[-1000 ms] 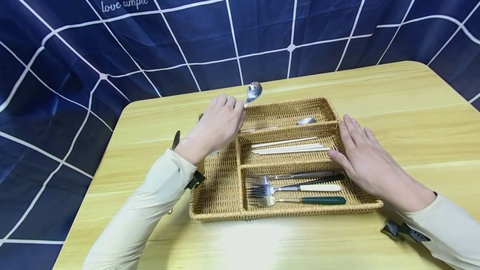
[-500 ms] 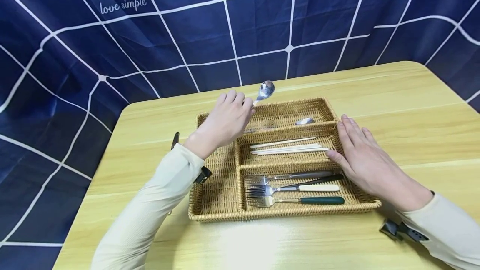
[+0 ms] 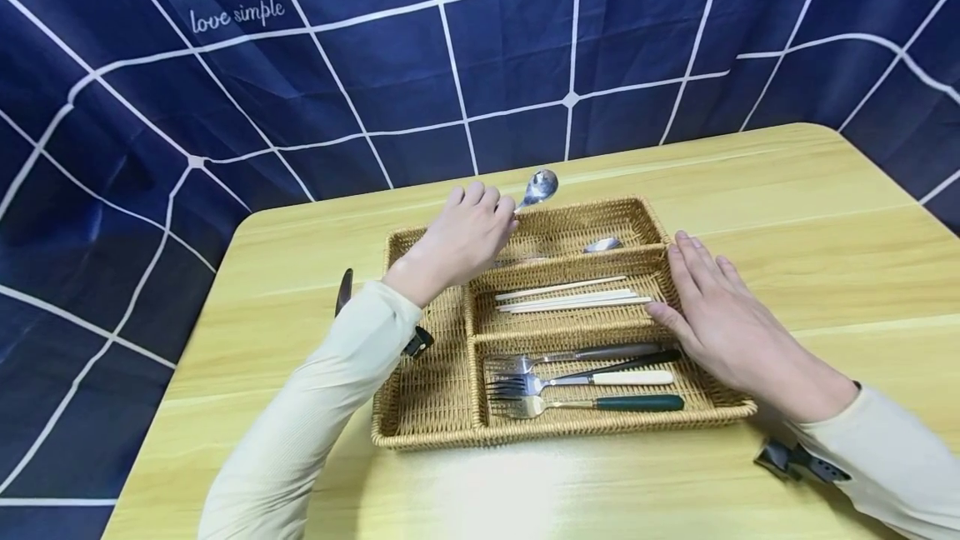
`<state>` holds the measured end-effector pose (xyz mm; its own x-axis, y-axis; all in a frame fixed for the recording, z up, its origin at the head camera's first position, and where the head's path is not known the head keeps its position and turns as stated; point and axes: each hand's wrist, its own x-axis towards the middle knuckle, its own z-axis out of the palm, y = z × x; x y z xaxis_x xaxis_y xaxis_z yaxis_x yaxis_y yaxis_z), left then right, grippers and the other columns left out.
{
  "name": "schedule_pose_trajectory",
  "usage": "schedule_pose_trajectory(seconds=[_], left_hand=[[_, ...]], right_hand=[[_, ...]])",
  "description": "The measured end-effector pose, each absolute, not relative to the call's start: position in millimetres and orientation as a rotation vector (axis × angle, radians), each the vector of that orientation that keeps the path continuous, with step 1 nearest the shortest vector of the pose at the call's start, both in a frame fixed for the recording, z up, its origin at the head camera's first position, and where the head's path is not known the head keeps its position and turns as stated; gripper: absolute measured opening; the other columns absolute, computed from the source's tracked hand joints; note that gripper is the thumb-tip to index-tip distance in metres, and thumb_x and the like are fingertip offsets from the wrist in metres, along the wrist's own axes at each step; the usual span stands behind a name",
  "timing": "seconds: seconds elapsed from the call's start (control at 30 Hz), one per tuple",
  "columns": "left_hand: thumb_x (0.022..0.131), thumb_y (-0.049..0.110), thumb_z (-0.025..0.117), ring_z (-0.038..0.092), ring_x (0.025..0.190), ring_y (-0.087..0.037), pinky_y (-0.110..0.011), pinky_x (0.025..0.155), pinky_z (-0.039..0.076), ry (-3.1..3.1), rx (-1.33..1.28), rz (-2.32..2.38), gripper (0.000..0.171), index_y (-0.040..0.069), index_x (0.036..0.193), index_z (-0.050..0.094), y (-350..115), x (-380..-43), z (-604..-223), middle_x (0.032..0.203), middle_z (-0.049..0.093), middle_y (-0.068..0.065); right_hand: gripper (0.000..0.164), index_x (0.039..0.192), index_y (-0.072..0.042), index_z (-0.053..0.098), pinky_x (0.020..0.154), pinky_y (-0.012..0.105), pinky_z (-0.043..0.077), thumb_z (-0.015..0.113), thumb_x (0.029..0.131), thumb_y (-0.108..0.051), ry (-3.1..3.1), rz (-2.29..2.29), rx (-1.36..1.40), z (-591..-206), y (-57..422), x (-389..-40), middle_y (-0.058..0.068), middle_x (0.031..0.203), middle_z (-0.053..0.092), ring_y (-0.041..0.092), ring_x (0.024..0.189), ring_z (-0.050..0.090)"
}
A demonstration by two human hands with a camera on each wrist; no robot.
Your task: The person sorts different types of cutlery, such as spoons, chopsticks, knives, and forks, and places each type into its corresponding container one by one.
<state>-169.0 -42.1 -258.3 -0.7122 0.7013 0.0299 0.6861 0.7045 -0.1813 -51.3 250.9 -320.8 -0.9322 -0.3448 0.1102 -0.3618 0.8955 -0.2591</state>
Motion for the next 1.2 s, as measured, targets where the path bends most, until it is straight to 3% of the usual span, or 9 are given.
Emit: schedule_pose_trajectory(seconds=[0.23,0.63,1.0,1.2], left_hand=[[0.105,0.029,0.035,0.044,0.087,-0.021,-0.032,0.077,0.043,-2.839,-1.219,0.272,0.028,0.008,0.108,0.053,-31.3,-177.3,-263.4,0.093,0.051,-0.005],[0.104,0.030,0.040,0.058,0.097,-0.020,-0.028,0.088,0.051,-2.850,-1.374,0.365,0.033,0.010,0.126,0.053,1.0,-183.5,-273.1,0.113,0.064,-0.009],[0.098,0.013,0.055,0.062,0.098,-0.018,-0.026,0.084,0.054,-2.934,-1.404,0.557,0.030,0.008,0.128,0.054,5.9,-187.3,-281.2,0.111,0.066,-0.006],[0.097,0.008,0.054,0.065,0.086,-0.018,-0.024,0.074,0.057,-2.982,-1.413,0.457,0.023,0.006,0.120,0.061,6.0,-191.8,-285.2,0.101,0.067,-0.008]], right_hand=[[0.074,0.147,0.016,0.010,0.118,0.055,0.001,0.039,0.104,-0.037,-2.990,0.428,0.573,-320.6,250.5,-51.6,0.035,0.154,0.007,0.047,0.143,0.006],[0.074,0.149,0.013,0.009,0.116,0.059,0.004,0.040,0.104,-0.037,-3.016,0.436,0.534,-317.6,250.1,-49.6,0.034,0.154,0.006,0.047,0.143,0.006],[0.076,0.150,0.011,0.007,0.114,0.061,0.013,0.042,0.103,-0.038,-3.036,0.471,0.499,-312.7,248.9,-49.1,0.031,0.156,0.005,0.048,0.142,0.009],[0.075,0.149,0.013,0.009,0.112,0.063,0.015,0.041,0.103,-0.037,-3.023,0.478,0.523,-315.7,249.5,-49.4,0.033,0.155,0.006,0.049,0.141,0.011]])
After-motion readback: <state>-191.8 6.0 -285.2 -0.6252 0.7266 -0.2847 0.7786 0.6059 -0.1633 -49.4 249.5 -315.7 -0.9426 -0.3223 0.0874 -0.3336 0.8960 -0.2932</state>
